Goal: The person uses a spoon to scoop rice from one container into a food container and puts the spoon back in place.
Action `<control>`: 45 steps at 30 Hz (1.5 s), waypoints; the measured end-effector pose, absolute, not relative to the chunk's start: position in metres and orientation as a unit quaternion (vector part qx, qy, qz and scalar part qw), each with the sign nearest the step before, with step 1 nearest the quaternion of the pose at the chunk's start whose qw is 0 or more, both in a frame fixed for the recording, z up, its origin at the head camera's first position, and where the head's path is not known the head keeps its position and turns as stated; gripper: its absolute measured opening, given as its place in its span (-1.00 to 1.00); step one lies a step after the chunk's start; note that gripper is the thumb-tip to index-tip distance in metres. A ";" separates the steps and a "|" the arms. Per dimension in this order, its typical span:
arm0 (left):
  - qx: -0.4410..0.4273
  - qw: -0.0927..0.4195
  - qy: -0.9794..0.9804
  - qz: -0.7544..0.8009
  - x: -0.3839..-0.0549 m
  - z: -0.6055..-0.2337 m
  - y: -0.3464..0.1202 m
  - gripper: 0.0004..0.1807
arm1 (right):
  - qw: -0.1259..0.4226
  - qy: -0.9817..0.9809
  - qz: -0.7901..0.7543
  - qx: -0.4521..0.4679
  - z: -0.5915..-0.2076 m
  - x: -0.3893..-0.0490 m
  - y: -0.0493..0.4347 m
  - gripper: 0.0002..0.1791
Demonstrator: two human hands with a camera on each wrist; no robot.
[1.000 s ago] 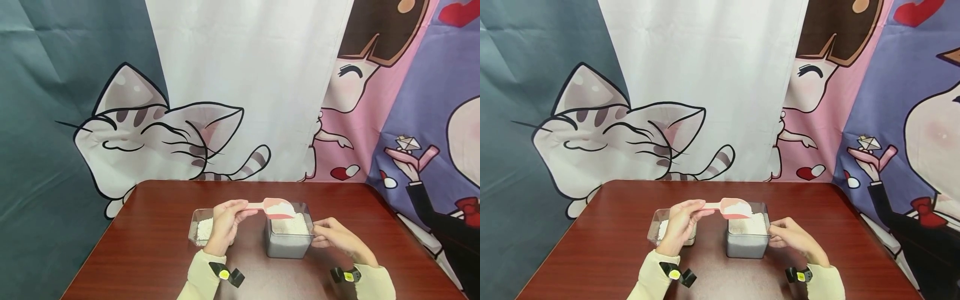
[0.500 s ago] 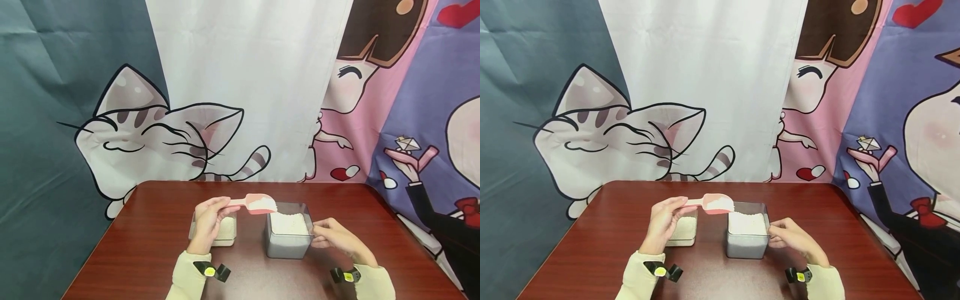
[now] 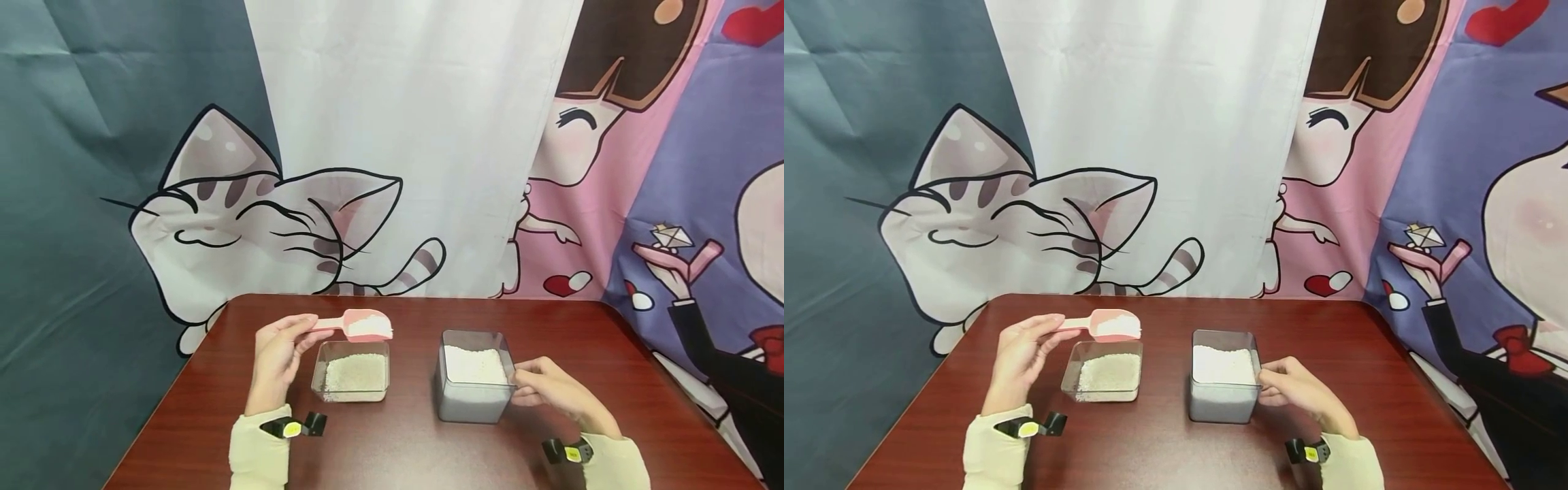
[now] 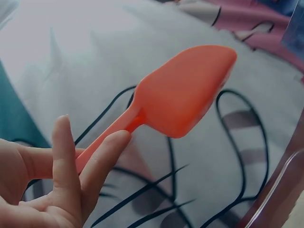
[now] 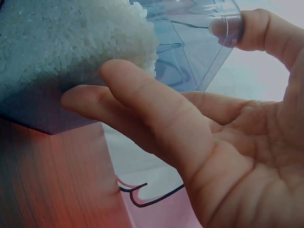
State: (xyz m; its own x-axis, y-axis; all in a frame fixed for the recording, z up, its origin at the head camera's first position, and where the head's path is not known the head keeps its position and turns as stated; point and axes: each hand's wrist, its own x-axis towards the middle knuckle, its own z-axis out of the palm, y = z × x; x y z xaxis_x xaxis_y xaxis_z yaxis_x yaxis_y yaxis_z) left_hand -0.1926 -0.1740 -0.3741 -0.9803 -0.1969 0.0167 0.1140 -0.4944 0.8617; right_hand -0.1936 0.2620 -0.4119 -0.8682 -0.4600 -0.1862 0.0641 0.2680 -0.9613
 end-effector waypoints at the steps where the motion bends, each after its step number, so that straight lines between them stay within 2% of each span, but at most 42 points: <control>1: 0.042 0.093 -0.496 -0.862 -0.192 -0.373 -0.178 -0.89 | 0.221 0.765 -0.591 -0.130 -0.412 -0.193 0.262 -0.69; 14: 0.050 0.078 -0.545 -0.833 -0.188 -0.374 -0.209 -0.80 | 0.219 0.768 -0.589 -0.124 -0.412 -0.192 0.265 -0.67; 22: 0.079 0.088 -0.589 -0.800 -0.191 -0.378 -0.211 -0.91 | 0.221 0.763 -0.594 -0.129 -0.413 -0.192 0.265 -0.71; 24: 0.086 0.091 -0.602 -0.789 -0.192 -0.379 -0.210 -0.87 | 0.221 0.764 -0.593 -0.128 -0.413 -0.192 0.264 -0.71; 33: 0.096 0.118 -0.651 -0.744 -0.188 -0.374 -0.204 -0.68 | 0.225 0.771 -0.584 -0.117 -0.410 -0.192 0.263 -0.71; 37: 0.094 0.127 -0.648 -0.745 -0.186 -0.371 -0.202 -0.67 | 0.226 0.774 -0.581 -0.116 -0.409 -0.192 0.263 -0.71; 45: 0.081 0.175 -0.663 -0.724 -0.186 -0.368 -0.196 -0.74 | 0.225 0.767 -0.586 -0.130 -0.411 -0.194 0.263 -0.74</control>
State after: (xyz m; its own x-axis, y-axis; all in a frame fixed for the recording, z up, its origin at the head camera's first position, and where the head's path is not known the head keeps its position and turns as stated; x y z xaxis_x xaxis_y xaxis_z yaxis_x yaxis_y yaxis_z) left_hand -0.1864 -0.1962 -0.3681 -0.9256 -0.3609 0.1146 0.1458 -0.0602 0.9875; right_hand -0.1936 0.2631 -0.4106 -0.8654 -0.4627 -0.1923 0.0639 0.2788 -0.9582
